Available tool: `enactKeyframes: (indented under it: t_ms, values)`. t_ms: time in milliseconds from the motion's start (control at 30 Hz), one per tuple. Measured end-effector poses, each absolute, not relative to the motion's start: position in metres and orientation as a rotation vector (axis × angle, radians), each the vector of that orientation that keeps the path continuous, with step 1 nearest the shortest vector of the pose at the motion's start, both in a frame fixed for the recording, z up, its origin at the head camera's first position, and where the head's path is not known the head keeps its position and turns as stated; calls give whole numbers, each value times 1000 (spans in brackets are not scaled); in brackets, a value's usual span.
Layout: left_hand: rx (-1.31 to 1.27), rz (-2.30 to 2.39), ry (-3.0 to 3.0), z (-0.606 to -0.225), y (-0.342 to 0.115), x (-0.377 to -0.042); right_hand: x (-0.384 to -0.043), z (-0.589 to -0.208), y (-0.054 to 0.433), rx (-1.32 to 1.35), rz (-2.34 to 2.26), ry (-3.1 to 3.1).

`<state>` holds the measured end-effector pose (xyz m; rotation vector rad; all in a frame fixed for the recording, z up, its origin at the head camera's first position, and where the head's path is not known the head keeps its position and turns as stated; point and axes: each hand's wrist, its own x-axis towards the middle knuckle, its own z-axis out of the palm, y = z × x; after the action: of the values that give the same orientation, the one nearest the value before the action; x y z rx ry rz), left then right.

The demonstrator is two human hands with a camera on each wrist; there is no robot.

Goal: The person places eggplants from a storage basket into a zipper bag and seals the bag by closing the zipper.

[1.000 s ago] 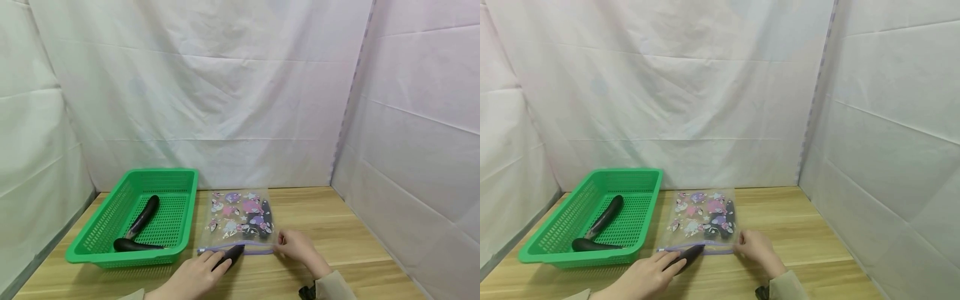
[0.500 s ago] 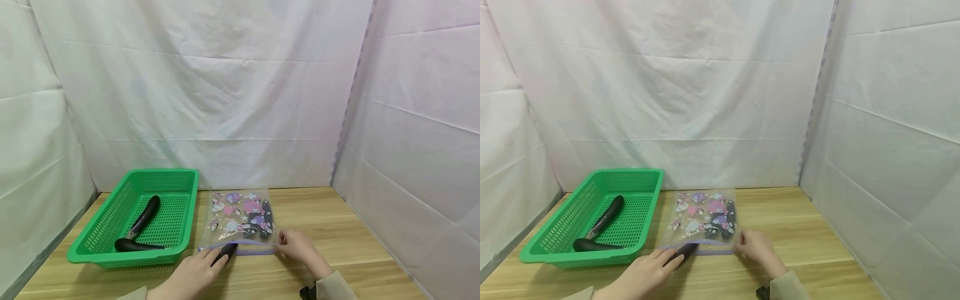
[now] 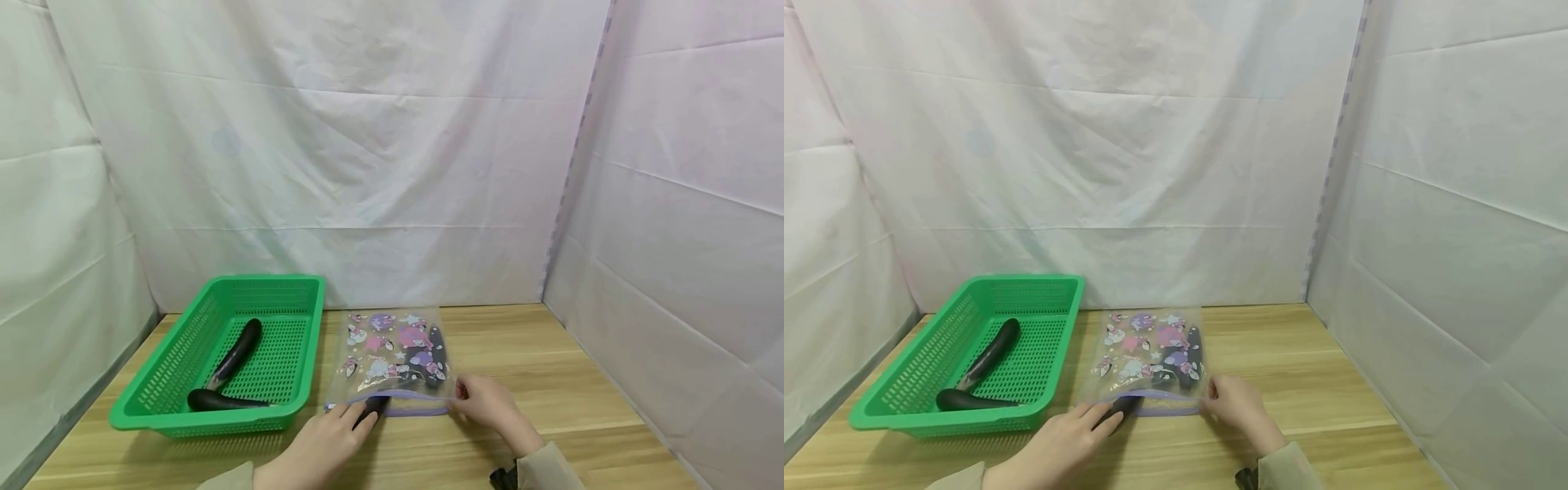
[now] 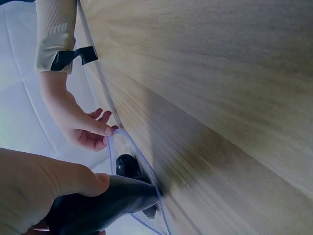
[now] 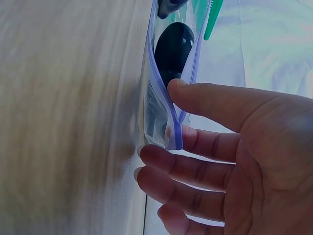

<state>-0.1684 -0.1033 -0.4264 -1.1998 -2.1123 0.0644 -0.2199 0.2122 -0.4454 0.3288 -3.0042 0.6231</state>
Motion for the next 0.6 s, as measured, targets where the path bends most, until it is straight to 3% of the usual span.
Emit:
enactKeyframes:
  t_ms: [600]
  values:
    - [-1137,93,-2198,-437,-90,-182,-220,-445,214,345,656,-3021]
